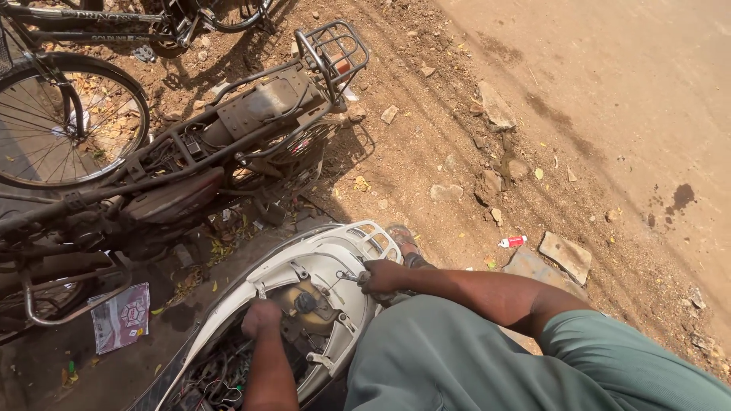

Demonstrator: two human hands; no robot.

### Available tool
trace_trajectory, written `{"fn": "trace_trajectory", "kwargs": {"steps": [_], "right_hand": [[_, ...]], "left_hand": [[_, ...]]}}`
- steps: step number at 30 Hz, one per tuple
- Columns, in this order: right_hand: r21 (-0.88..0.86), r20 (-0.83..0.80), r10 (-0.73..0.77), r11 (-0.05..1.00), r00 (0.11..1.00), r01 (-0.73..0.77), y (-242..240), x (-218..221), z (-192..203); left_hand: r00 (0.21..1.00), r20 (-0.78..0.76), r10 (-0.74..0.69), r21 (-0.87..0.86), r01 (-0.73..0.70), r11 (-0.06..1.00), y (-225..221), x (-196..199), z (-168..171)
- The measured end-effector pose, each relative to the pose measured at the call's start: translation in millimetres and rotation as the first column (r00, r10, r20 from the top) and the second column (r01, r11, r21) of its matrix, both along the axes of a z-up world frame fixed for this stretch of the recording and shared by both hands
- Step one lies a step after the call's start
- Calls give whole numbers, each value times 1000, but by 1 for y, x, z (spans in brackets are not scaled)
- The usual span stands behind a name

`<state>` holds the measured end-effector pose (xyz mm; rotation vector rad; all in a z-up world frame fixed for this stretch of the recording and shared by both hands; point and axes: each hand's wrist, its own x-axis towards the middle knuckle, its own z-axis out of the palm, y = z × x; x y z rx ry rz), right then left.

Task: Repairing and inspecting the internal components of a scooter under the seat using a wrench.

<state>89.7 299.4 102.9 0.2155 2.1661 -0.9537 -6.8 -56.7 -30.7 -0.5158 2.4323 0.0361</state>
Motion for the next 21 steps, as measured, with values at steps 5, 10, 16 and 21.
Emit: {"fn": "trace_trajectory", "kwargs": {"steps": [5,10,16,21], "right_hand": [[10,-6,12,1000,1000,-12,-3,0,-1],[-4,18,5,1000,1000,-4,-2,-3,12],[-16,10,-6,1000,1000,6,-2,0,-2],[2,27,10,1000,1000,-10,-3,-3,6]], "left_hand": [[999,38,28,9,-29,1000,-2,-2,5],[994,104,20,14,-21,1000,3,-9,20],[983,66,-174,-32,176,984,-4,-2,10],[992,125,17,16,-19,1000,2,-6,24]]}}
